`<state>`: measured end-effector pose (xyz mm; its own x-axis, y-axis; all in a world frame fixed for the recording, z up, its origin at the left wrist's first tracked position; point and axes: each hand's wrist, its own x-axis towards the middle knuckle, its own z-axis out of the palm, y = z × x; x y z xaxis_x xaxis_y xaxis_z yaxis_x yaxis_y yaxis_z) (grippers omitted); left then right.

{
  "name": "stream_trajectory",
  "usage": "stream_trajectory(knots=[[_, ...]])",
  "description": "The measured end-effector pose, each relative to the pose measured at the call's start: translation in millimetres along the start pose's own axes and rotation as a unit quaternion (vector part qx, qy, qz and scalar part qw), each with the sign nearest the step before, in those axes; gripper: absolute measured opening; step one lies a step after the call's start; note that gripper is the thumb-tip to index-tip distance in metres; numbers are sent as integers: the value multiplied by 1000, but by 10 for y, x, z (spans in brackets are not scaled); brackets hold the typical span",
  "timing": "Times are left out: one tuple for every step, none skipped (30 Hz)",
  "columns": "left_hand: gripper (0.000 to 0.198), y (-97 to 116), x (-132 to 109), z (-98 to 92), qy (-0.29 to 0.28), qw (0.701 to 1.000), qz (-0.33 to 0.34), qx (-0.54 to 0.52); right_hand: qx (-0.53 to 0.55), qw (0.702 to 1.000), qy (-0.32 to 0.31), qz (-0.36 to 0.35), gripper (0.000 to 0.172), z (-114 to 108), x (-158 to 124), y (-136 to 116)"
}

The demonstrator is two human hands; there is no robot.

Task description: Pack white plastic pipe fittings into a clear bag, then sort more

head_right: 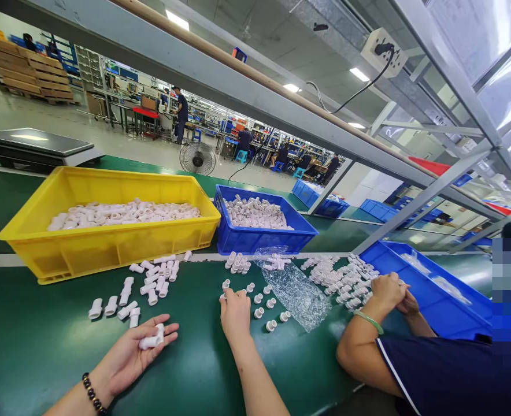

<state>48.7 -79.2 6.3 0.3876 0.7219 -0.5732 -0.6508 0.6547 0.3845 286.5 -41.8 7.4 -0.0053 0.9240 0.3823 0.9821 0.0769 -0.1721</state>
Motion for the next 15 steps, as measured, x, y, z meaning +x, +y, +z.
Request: stream_trajectory(knots=[[54,-9,-3,3,0,1000,3,10,-13,1000,-4,-3,15,19,22,33],[52,-16,-7,9,-2,1000,8,16,-17,1000,-4,-4,16,26,33,46],[51,-21,-12,17,-6,1000,11,16,-15,1000,6,-5,20,18,31,39],[51,-24,-17,25,-13,1000,14,13,-8,1000,26,-9,25,-5,19,10],[50,-27,-22,32,-21,1000,13,9,7,998,52,-20,29,-40,-3,-39],[49,-28,-25,37,-29,1000,10,5,32,996,77,-43,29,-83,-34,-109],[48,-31,-27,39,-37,999,6,3,69,990,93,-77,26,-128,-71,-196],[47,-35,-28,37,-45,999,-1,3,113,982,94,-117,21,-171,-114,-298],[46,-42,-28,31,-51,999,-7,6,159,972,78,-156,17,-208,-161,-408],[44,-52,-27,21,-58,998,-15,11,198,961,49,-185,16,-235,-207,-522],[41,-64,-26,11,-66,997,-23,19,228,953,13,-200,15,-252,-251,-631],[39,-79,-25,0,-75,996,-31,29,246,948,-26,-199,16,-260,-291,-730],[36,-94,-25,-10,-83,995,-35,41,252,947,-64,-189,19,-262,-323,-812],[33,-110,-25,-16,-86,994,-36,54,251,947,-98,-177,23,-261,-348,-874],[30,-125,-26,-19,-85,994,-33,67,244,947,-126,-168,27,-259,-366,-916]])
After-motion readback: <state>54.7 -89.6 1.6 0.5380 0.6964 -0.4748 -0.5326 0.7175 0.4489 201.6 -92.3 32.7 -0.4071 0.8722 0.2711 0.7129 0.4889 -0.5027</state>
